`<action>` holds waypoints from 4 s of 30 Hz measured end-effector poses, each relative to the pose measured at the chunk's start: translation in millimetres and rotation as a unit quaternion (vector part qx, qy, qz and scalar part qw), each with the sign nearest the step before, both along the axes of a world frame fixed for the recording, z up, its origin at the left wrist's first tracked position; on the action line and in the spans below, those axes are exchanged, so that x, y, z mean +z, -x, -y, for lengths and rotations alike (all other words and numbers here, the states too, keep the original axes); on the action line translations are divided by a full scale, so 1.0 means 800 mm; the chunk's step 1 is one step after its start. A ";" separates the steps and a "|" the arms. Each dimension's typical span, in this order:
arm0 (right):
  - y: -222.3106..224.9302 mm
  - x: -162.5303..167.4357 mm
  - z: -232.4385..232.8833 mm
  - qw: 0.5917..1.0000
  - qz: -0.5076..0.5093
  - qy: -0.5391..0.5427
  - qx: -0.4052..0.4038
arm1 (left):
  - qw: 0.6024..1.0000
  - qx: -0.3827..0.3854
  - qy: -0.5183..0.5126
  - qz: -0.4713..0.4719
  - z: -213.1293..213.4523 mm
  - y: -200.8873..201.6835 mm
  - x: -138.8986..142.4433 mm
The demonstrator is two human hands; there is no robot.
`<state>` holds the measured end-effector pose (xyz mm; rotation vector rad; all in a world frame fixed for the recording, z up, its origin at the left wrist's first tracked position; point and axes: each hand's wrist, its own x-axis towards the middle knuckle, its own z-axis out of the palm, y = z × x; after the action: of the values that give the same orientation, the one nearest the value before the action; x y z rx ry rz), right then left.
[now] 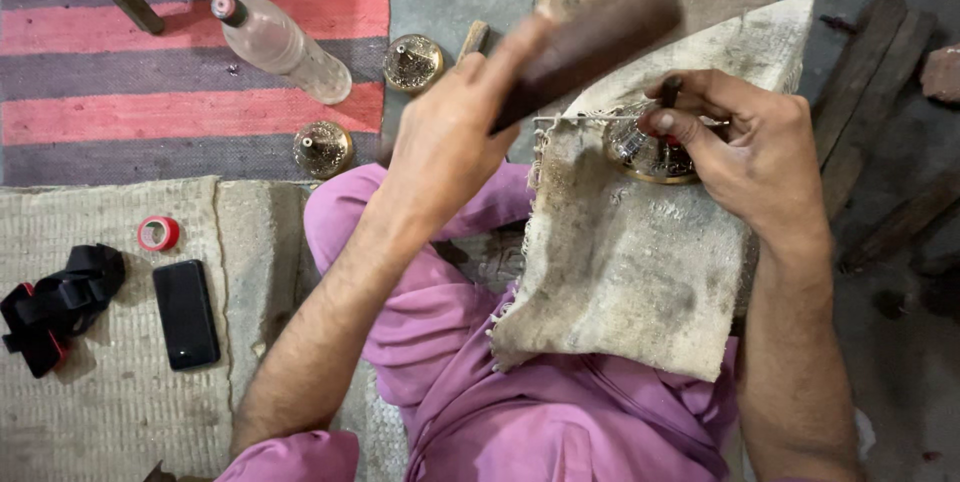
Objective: The person sits on the floor and repeatedly hammers a small ornate brass object placed on a cloth-covered wooden block. They use a wooden mallet and a small metal punch to shape or emboss the metal, occasionally rotating the object to work different areas.
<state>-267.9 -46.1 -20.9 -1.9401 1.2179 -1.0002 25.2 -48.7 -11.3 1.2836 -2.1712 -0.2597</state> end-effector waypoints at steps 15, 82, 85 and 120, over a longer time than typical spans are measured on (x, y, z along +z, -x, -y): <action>0.007 -0.003 -0.001 0.999 0.042 -0.011 0.011 | 0.998 0.027 0.006 0.054 -0.002 0.008 0.003; 0.102 -0.030 -0.014 0.981 0.175 -0.073 -0.044 | 0.879 -0.068 -0.471 -0.041 -0.128 -0.041 -0.054; 0.107 -0.020 -0.002 0.990 0.074 -0.110 -0.043 | 0.930 -0.067 -0.331 -0.142 -0.127 -0.027 -0.044; -0.016 0.013 0.011 0.983 0.180 -0.032 -0.010 | 0.868 -0.035 -0.492 -0.051 -0.143 -0.080 -0.096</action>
<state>-255.4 -55.1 -10.5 -1.6134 1.0485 -1.2424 88.9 65.4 -88.3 1.6131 -2.0095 -1.5808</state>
